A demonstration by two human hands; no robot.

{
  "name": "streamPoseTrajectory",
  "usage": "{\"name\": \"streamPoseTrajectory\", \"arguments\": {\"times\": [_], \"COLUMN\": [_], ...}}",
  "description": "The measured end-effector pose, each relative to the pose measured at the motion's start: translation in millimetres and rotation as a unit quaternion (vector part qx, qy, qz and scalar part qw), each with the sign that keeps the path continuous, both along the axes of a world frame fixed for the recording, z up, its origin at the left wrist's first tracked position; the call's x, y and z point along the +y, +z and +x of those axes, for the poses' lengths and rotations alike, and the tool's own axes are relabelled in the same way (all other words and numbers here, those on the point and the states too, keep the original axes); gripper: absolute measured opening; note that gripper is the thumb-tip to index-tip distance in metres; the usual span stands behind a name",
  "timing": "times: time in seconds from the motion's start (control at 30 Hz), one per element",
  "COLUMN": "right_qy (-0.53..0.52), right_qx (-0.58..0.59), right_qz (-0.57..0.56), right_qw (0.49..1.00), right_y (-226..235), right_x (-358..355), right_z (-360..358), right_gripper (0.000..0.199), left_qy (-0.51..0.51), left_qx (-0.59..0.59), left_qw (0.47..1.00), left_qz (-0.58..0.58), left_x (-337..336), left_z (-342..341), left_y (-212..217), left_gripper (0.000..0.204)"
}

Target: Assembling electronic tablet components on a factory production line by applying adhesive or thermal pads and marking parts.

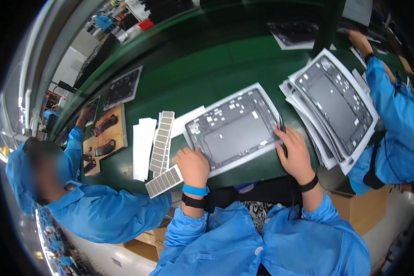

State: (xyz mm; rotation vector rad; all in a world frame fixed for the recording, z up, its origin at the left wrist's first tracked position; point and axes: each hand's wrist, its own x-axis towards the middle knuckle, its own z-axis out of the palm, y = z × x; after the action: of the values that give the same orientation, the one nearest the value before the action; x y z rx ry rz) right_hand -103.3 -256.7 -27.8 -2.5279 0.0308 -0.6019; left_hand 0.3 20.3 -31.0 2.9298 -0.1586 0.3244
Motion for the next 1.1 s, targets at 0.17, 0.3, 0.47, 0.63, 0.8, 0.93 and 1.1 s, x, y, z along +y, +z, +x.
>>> {"name": "streamPoseTrajectory", "arguments": {"times": [0.17,0.3,0.47,0.63,0.8,0.93,1.1], "right_qy": [-0.019,-0.032,-0.028,-0.041,-0.017,-0.017,-0.014], "right_qx": [-0.012,-0.020,-0.038,-0.024,-0.003,0.029,0.016], "right_qz": [0.021,0.028,0.051,0.039,0.033,0.031,0.027], "right_qw": [1.000,0.999,0.998,0.998,0.999,0.999,0.999], "right_y": [-2.3,5.4,3.2,0.0,10.9,14.7,11.2], "right_x": [1.0,3.5,-1.3,-7.6,-10.2,-10.0,-7.3], "right_z": [-5.4,-5.3,-3.2,-0.7,4.5,3.3,9.0], "right_gripper": [0.035,0.035,0.035,0.034,0.034,0.034,0.033], "left_qy": [0.036,-0.132,-0.153,-0.125,-0.031,-0.211,-0.230], "left_qx": [0.080,-0.061,-0.035,-0.003,-0.062,-0.093,0.221], "left_qw": [0.966,0.939,0.924,0.937,0.989,0.945,0.943], "left_qz": [-0.245,-0.312,-0.348,-0.325,0.131,0.232,-0.094], "left_x": [-17.4,-16.9,-21.8,-15.7,19.9,-120.0,-335.3], "left_z": [2.9,77.2,260.6,417.0,467.3,417.0,351.0], "left_y": [51.8,83.2,88.5,22.5,1.3,49.4,35.9], "left_gripper": [0.028,0.025,0.029,0.033,0.033,0.024,0.056]}}
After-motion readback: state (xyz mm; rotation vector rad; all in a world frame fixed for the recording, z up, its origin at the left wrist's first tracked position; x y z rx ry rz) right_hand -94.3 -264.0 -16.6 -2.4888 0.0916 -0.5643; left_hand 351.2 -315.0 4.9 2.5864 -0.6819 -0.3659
